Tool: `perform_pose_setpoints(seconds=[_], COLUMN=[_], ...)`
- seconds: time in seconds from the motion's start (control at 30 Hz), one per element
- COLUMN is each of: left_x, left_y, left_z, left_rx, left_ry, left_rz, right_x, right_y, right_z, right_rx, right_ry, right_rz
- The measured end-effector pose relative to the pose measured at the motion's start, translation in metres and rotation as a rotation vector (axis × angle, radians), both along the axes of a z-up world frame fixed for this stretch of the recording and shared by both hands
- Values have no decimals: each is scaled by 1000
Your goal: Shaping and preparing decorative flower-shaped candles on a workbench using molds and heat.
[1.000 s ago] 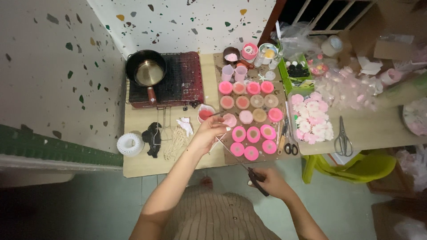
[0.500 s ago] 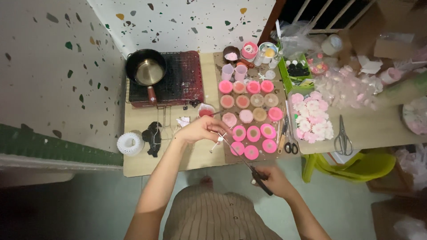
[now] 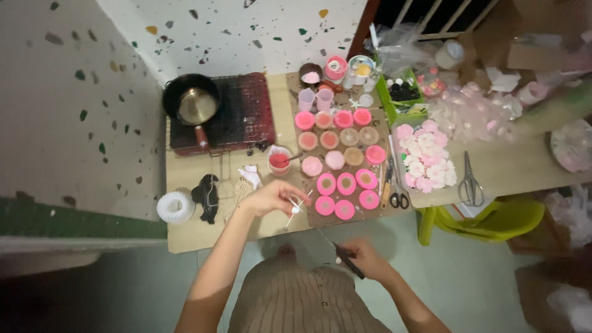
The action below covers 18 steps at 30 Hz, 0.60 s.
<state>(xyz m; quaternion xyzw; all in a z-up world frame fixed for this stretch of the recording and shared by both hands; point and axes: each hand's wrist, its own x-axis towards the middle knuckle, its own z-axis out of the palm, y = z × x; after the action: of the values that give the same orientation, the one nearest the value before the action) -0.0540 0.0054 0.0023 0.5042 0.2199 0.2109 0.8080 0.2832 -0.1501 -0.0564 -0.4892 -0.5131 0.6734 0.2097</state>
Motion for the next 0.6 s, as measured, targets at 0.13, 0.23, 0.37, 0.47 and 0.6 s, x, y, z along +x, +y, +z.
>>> perform_pose_setpoints(seconds=[0.13,0.23,0.37,0.47,0.6], left_x=[6,2,5,-3,17], left_y=[-8,-17,-27,-36,-38], left_z=[-35,-66,-92,-203,-186], left_rx=[-72,-123,-122,-18,-139], left_ry=[-6,14,373,621,889], left_rz=[17,99,379,480,578], right_x=[2,3,45,151,251], right_y=[-12,-13,-7,6,50], right_z=[-9,-22,-56,-151,-129], right_rx=[-42,-64,-125,306,200], right_ry=[-153,-147,-138,-380,-782], right_rz=[26,-51,-715,-950,-1103])
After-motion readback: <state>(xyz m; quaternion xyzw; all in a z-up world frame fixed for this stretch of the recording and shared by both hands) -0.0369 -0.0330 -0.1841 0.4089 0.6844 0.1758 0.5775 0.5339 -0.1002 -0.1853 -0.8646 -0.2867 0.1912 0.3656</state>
